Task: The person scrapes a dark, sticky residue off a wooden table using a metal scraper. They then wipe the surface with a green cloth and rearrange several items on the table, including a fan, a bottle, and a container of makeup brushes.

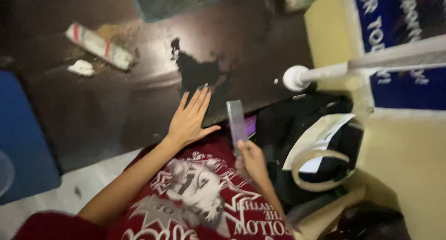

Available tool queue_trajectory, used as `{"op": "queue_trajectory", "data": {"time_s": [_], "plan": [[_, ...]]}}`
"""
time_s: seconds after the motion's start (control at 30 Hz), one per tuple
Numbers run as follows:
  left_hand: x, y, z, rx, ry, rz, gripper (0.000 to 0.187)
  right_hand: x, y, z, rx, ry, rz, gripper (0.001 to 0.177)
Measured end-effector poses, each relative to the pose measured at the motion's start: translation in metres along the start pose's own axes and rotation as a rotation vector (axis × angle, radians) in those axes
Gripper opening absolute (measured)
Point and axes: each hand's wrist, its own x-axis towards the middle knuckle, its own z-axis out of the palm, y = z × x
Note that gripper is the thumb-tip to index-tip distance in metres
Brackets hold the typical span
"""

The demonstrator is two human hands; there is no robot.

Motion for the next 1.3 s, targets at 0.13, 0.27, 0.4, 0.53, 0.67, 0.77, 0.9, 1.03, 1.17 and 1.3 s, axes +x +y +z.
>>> {"op": "queue_trajectory", "data": {"time_s": [0.13,0.27,0.4,0.53,0.67,0.77,0.9,1.03,1.17,1.3], "plan": [[0.0,0.008,-0.003,0.204,-0.156,-0.049,0.107,-0.001,0.006,-0.01,-0.012,-0.052,-0.056,0.038],[-0.002,0.006,-0.001,0.218,-0.167,-0.037,0.112,0.004,0.025,-0.001,-0.094,0.011,-0.065,0.037],[-0.003,0.008,-0.005,0.258,-0.229,-0.058,0.114,0.0,0.035,0.003,0.214,0.043,0.174,0.03],[-0.001,0.011,-0.003,0.211,-0.191,-0.068,0.111,0.005,0.034,0.013,-0.182,0.079,-0.287,0.04],[-0.002,0.011,0.001,0.236,-0.156,-0.068,0.11,0.003,0.01,0.024,0.234,-0.074,-0.148,0.031],[-0.001,0.013,0.004,0.231,-0.146,-0.077,0.11,0.032,-0.014,0.027,0.287,-0.163,-0.16,0.026],[-0.003,0.014,0.002,0.233,-0.148,-0.082,0.112,0.047,-0.014,0.025,0.307,-0.21,-0.119,0.023],[-0.003,0.012,0.002,0.246,-0.159,-0.09,0.114,0.061,-0.004,0.028,0.324,-0.188,-0.145,0.026],[-0.007,0.012,0.002,0.238,-0.13,-0.069,0.112,0.054,-0.005,0.027,0.307,-0.175,-0.138,0.03],[-0.006,0.012,0.004,0.224,-0.122,-0.074,0.113,0.049,-0.037,0.04,0.348,-0.169,-0.233,0.026]]}}
